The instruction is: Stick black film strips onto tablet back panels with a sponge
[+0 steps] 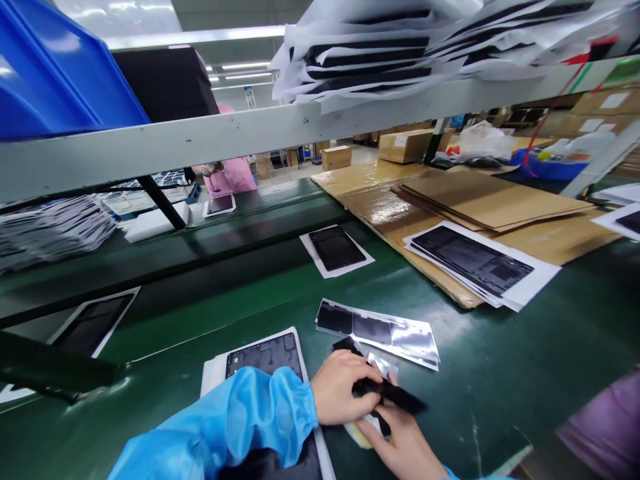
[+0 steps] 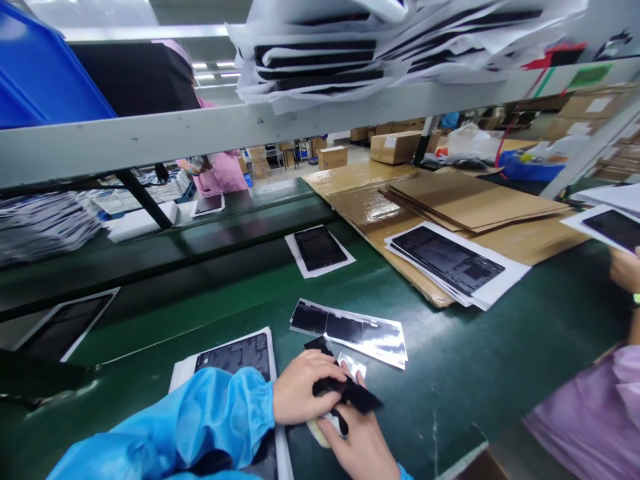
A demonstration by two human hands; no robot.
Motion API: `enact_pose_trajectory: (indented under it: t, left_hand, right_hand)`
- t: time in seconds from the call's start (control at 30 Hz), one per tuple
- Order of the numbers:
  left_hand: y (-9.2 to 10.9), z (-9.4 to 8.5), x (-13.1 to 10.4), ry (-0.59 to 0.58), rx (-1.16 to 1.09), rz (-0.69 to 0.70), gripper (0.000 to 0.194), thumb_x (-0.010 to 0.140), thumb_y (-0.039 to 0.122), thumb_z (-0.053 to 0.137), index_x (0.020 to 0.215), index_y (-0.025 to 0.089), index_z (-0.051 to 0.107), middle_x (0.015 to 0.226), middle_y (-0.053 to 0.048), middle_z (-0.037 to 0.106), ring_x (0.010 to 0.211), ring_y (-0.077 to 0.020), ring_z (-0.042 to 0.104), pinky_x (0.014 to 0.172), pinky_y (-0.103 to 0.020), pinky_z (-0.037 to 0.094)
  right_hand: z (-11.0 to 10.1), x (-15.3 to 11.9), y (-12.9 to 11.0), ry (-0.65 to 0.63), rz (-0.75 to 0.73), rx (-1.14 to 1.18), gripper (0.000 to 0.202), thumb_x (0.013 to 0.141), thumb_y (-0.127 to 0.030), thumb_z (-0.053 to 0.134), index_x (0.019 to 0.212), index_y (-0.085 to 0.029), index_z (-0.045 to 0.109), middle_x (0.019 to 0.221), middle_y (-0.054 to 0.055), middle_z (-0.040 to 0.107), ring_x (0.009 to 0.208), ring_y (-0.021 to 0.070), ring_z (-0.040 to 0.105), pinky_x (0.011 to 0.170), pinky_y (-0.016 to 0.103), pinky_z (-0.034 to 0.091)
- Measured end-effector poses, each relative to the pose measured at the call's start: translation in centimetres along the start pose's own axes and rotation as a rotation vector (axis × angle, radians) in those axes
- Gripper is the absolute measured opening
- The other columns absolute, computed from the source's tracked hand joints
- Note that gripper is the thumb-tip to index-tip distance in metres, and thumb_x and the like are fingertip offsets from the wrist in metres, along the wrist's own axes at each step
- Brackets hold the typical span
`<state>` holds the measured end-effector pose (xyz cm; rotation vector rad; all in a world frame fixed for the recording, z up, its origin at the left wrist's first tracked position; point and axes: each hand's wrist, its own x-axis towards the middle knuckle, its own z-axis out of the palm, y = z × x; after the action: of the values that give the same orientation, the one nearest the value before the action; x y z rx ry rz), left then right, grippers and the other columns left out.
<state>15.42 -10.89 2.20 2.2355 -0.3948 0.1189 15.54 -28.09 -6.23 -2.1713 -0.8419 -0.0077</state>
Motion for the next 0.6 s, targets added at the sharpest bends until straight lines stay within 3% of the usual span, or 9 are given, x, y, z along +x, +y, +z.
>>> enact_pose_trajectory:
  t: [0.07,0.17,0.27,0.37,0.5,0.6]
  left_hand:
    - [0.1,0.3,-0.2,0.052,-0.042,-0.040,0.024,0.070,0.011,0.067,0.091,0.021,0.072,0.094,-0.001,0.073,0.097,-0.0206,0.065,0.095,-0.032,0.047]
    - [0.3,-0.4,-0.1,0.149,-0.109,-0.145,0.020,0.075,0.009,0.063,0.087,0.021,0.073,0.094,-0.001,0.073,0.097,-0.0190,0.066,0.094,-0.031,0.049]
    - [0.9,-2.6,-0.2,0.257,-0.160,-0.150,0.014,0.082,0.016,0.060,0.084,0.019,0.073,0.096,-0.003,0.073,0.099,-0.0208,0.065,0.098,-0.035,0.049]
    - [1.6,-6.1,-1.5,0.316,-0.118,-0.037,0.019,0.091,0.021,0.055,0.088,0.019,0.074,0.093,-0.004,0.073,0.091,-0.0190,0.068,0.091,-0.032,0.054]
    - [1.4,-10.2,-5.0,0.364,0.341,0.260,0.024,0.098,0.019,0.048,0.111,0.021,0.068,0.105,-0.006,0.071,0.090,-0.0169,0.068,0.080,-0.028,0.056]
    - [0.9,-11.7,-7.8,0.398,0.730,0.377,0.028,0.097,0.012,0.046,0.119,0.020,0.062,0.116,-0.011,0.066,0.093,-0.0186,0.067,0.081,-0.032,0.056]
  right_hand:
    - [-0.4,0.5,-0.5,0.015,-0.017,-0.020,0.045,0.089,-0.056,0.052,0.104,-0.020,0.075,0.115,0.016,0.063,0.118,0.0412,0.050,0.098,0.060,0.043]
    - [-1.8,1.2,-1.5,-0.112,-0.015,-0.015,0.035,0.090,-0.048,0.055,0.099,-0.021,0.076,0.130,0.015,0.055,0.127,0.0400,0.041,0.105,0.063,0.031]
    - [-3.7,1.4,-1.6,-0.186,-0.009,-0.003,0.032,0.092,-0.043,0.054,0.091,-0.021,0.076,0.142,0.013,0.042,0.133,0.0371,0.032,0.109,0.063,0.022]
    - [-5.9,0.8,-0.1,-0.185,0.006,0.029,0.035,0.094,-0.041,0.048,0.089,-0.021,0.076,0.143,0.012,0.040,0.134,0.0348,0.032,0.112,0.061,0.019]
    - [-8.7,0.5,2.4,-0.168,0.184,0.175,0.035,0.086,-0.054,0.058,0.089,-0.025,0.078,0.136,0.010,0.050,0.130,0.0383,0.036,0.114,0.056,0.015]
    - [-9.6,1.6,1.5,-0.088,0.470,0.533,0.053,0.074,-0.065,0.068,0.112,-0.029,0.074,0.130,0.013,0.055,0.125,0.0401,0.043,0.105,0.051,0.038]
